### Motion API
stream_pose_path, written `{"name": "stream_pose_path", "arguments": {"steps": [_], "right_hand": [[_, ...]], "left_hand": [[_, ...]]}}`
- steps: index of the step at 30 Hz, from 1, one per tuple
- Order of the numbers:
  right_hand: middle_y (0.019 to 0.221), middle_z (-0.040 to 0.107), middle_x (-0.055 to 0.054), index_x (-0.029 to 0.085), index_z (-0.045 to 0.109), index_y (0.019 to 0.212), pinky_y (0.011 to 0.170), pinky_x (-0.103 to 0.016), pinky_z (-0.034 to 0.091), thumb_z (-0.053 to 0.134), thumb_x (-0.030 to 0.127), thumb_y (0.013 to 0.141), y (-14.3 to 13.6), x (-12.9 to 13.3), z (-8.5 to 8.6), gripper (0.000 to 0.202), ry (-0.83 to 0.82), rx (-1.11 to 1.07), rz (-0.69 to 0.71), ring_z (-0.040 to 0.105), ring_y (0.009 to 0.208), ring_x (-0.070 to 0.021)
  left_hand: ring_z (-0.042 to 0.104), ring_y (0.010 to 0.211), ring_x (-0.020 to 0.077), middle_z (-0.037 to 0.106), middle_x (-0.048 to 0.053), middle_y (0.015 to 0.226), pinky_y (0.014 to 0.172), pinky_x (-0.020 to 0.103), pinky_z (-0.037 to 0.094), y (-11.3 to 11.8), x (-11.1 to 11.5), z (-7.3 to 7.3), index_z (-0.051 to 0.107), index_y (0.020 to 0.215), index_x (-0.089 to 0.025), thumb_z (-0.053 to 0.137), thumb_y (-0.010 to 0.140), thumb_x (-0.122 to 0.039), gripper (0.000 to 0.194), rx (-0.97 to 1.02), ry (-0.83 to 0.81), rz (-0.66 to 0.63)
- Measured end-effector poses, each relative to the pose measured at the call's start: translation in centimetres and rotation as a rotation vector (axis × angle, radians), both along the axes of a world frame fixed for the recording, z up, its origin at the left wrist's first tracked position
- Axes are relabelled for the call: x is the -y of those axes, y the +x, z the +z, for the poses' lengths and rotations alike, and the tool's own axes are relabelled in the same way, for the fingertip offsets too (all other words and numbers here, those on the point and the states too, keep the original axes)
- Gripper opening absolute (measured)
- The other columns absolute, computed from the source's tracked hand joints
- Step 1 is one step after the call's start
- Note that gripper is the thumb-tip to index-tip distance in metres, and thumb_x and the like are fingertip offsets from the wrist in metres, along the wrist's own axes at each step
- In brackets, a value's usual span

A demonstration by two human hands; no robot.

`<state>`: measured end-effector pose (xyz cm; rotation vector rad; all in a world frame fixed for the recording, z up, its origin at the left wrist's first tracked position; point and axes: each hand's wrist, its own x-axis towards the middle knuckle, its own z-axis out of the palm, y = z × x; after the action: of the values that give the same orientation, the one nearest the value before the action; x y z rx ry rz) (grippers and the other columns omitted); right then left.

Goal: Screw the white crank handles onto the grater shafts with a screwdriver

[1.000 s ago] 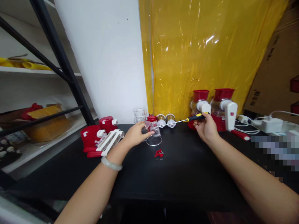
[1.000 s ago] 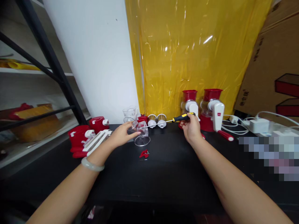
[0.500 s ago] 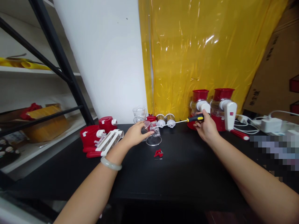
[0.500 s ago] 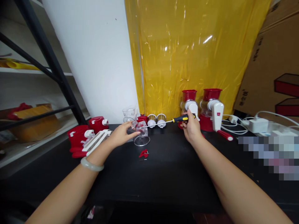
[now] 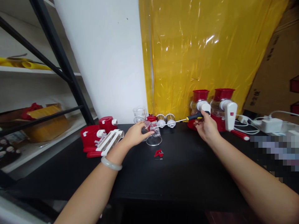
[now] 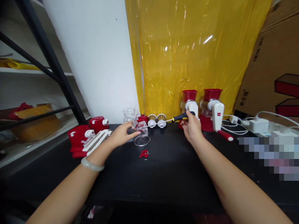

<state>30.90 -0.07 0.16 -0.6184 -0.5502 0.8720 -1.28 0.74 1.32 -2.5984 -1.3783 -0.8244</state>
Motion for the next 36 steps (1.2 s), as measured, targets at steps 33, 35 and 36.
{"name": "stream_pose_path", "arguments": {"steps": [33, 35, 36], "right_hand": [[0.057, 0.049, 0.009, 0.02, 0.049, 0.074, 0.036, -0.018, 0.037, 0.08, 0.042, 0.064, -0.27, 0.55, 0.44, 0.039, 0.029, 0.079, -0.024, 0.036, 0.037, -0.0028], [0.064, 0.055, 0.006, 0.019, 0.055, 0.076, 0.038, -0.019, 0.04, 0.075, 0.04, 0.067, -0.2, 0.59, 0.42, 0.03, 0.03, 0.054, -0.001, 0.041, 0.041, -0.0042], [0.067, 0.057, 0.004, 0.018, 0.057, 0.077, 0.039, -0.02, 0.041, 0.072, 0.039, 0.07, -0.16, 0.65, 0.41, 0.026, 0.025, 0.04, 0.023, 0.044, 0.043, -0.0052]], "left_hand": [[0.054, 0.124, 0.0308, 0.058, 0.015, 0.133, 0.104, 0.043, 0.044, -0.04, 0.05, 0.14, 0.064, 0.112, -0.016, 0.053, 0.083, -0.064, 0.057, -0.001, -0.022, -0.006], [0.054, 0.124, 0.0304, 0.058, 0.015, 0.134, 0.104, 0.043, 0.043, -0.04, 0.09, 0.18, 0.064, 0.11, -0.016, 0.053, 0.083, -0.064, 0.056, -0.001, -0.019, -0.007], [0.054, 0.124, 0.0304, 0.058, 0.015, 0.134, 0.104, 0.044, 0.043, -0.04, 0.09, 0.18, 0.064, 0.11, -0.017, 0.054, 0.083, -0.064, 0.055, 0.001, -0.02, -0.006]]}}
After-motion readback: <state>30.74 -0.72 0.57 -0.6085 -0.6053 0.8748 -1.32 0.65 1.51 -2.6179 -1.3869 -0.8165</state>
